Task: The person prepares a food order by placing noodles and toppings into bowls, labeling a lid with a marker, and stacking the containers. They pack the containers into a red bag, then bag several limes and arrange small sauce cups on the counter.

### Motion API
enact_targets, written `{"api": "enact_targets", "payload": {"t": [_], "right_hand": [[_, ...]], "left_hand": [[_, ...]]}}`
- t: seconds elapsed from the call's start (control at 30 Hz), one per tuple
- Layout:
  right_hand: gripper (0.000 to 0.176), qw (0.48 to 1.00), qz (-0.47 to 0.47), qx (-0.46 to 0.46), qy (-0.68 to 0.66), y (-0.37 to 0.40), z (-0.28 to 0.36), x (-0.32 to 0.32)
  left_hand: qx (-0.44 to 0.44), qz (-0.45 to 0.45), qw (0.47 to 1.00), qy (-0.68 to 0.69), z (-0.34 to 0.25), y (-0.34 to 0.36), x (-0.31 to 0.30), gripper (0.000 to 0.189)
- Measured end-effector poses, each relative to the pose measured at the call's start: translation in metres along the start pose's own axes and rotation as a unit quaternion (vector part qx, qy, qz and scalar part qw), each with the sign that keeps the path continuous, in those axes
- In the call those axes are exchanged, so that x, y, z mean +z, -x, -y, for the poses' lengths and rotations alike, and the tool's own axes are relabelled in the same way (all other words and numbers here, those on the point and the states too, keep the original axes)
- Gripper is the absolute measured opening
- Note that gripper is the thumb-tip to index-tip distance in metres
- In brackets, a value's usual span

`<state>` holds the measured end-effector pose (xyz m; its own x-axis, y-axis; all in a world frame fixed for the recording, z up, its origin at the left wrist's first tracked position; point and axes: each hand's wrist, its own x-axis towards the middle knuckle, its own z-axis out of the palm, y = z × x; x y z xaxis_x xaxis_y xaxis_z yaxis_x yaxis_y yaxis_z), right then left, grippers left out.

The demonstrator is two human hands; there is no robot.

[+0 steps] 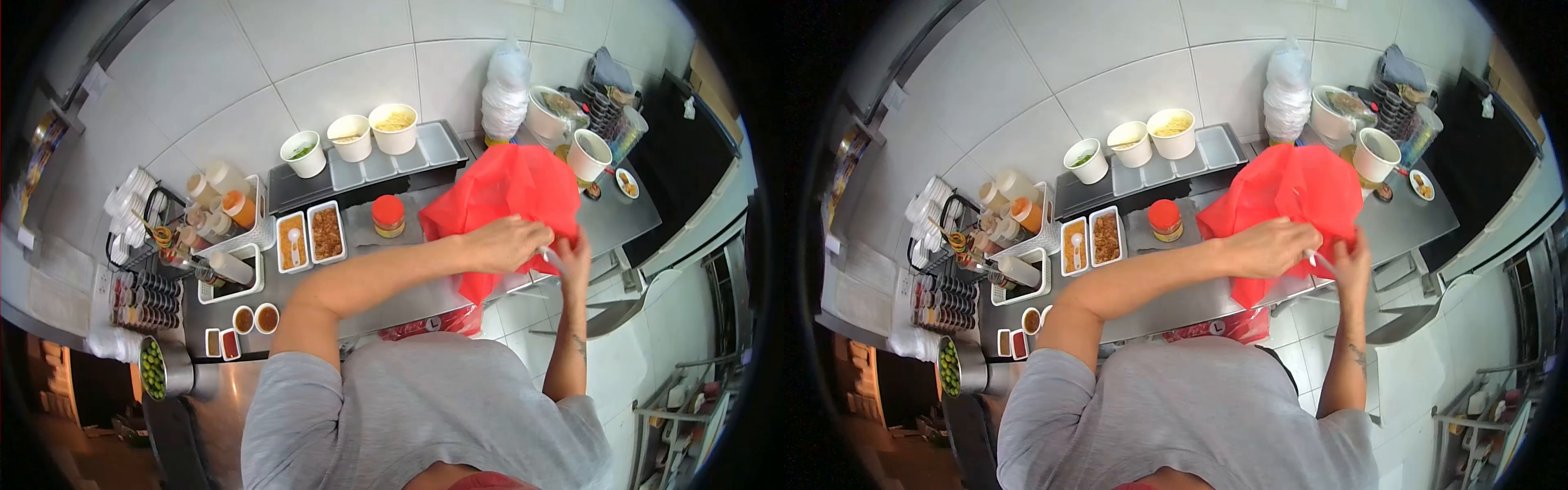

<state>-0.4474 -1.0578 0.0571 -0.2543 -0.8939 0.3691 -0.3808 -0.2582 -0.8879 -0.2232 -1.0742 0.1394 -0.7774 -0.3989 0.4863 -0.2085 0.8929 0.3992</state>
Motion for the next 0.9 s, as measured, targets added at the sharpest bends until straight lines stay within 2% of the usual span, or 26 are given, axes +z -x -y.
{"api": "enact_targets", "payload": {"t": [0.03, 0.07, 0.1, 0.17, 0.23, 0.3, 0.33, 0.43, 0.5, 0.6, 0.67, 0.7, 0.73, 0.77, 0.8, 0.83, 0.87, 0.9], "right_hand": [[0.043, 0.992, 0.002, 0.051, -0.116, -0.01, 0.014, -0.008], [0.037, 0.976, 0.019, 0.054, -0.209, -0.019, 0.04, -0.014], [0.032, 0.952, 0.036, 0.057, -0.299, -0.029, 0.071, -0.023], [0.037, 0.914, 0.093, 0.085, -0.386, -0.05, 0.111, -0.045], [0.051, 0.864, 0.183, -0.001, -0.469, -0.069, 0.136, -0.051], [0.061, 0.845, 0.195, -0.036, -0.496, -0.08, 0.16, -0.047], [0.066, 0.834, 0.2, -0.055, -0.51, -0.086, 0.168, -0.044], [0.07, 0.808, 0.231, -0.1, -0.532, -0.111, 0.178, -0.035], [0.069, 0.802, 0.233, -0.114, -0.538, -0.122, 0.187, -0.031], [0.068, 0.785, 0.241, -0.126, -0.556, -0.14, 0.189, -0.03], [0.066, 0.77, 0.249, -0.134, -0.573, -0.147, 0.192, -0.036], [0.065, 0.782, 0.234, -0.121, -0.565, -0.149, 0.192, -0.042], [0.063, 0.793, 0.218, -0.109, -0.558, -0.149, 0.192, -0.048], [0.062, 0.804, 0.201, -0.095, -0.552, -0.15, 0.19, -0.052], [0.058, 0.805, 0.197, -0.093, -0.552, -0.156, 0.181, -0.055], [0.057, 0.792, 0.199, -0.086, -0.57, -0.158, 0.179, -0.054], [0.057, 0.781, 0.202, -0.077, -0.586, -0.159, 0.177, -0.053], [0.056, 0.768, 0.205, -0.07, -0.602, -0.161, 0.176, -0.052]], "left_hand": [[-0.008, 0.012, 1.0, -0.001, 0.008, 0.001, 0.008, 0.024], [-0.015, 0.025, 1.0, -0.001, 0.011, 0.001, 0.012, 0.026], [-0.07, 0.04, 0.996, -0.047, 0.015, 0.0, 0.005, 0.027], [-0.18, 0.07, 0.971, -0.138, 0.034, -0.004, -0.021, 0.029], [-0.216, 0.012, 0.936, -0.277, 0.059, -0.007, -0.046, 0.032], [-0.26, -0.102, 0.898, -0.338, 0.071, -0.015, -0.063, 0.029], [-0.248, -0.117, 0.9, -0.339, 0.069, -0.022, -0.07, 0.027], [-0.183, -0.07, 0.928, -0.316, 0.049, -0.052, -0.057, 0.023], [-0.095, -0.121, 0.927, -0.342, 0.046, -0.073, -0.03, 0.018], [-0.067, -0.068, 0.909, -0.405, 0.057, -0.094, -0.003, 0.02], [-0.082, -0.054, 0.904, -0.416, 0.103, -0.106, 0.021, 0.023], [-0.09, -0.048, 0.901, -0.422, 0.121, -0.111, 0.024, 0.026], [-0.178, -0.143, 0.968, -0.108, 0.116, -0.116, 0.01, 0.028], [-0.245, -0.219, 0.919, 0.218, 0.112, -0.118, -0.006, 0.031], [-0.286, -0.268, 0.76, 0.518, 0.104, -0.117, -0.018, 0.033], [-0.306, -0.311, 0.5, 0.748, 0.1, -0.114, -0.02, 0.034], [-0.287, -0.318, 0.176, 0.886, 0.094, -0.111, -0.02, 0.034], [-0.23, -0.287, -0.169, 0.914, 0.09, -0.108, -0.018, 0.035]]}}
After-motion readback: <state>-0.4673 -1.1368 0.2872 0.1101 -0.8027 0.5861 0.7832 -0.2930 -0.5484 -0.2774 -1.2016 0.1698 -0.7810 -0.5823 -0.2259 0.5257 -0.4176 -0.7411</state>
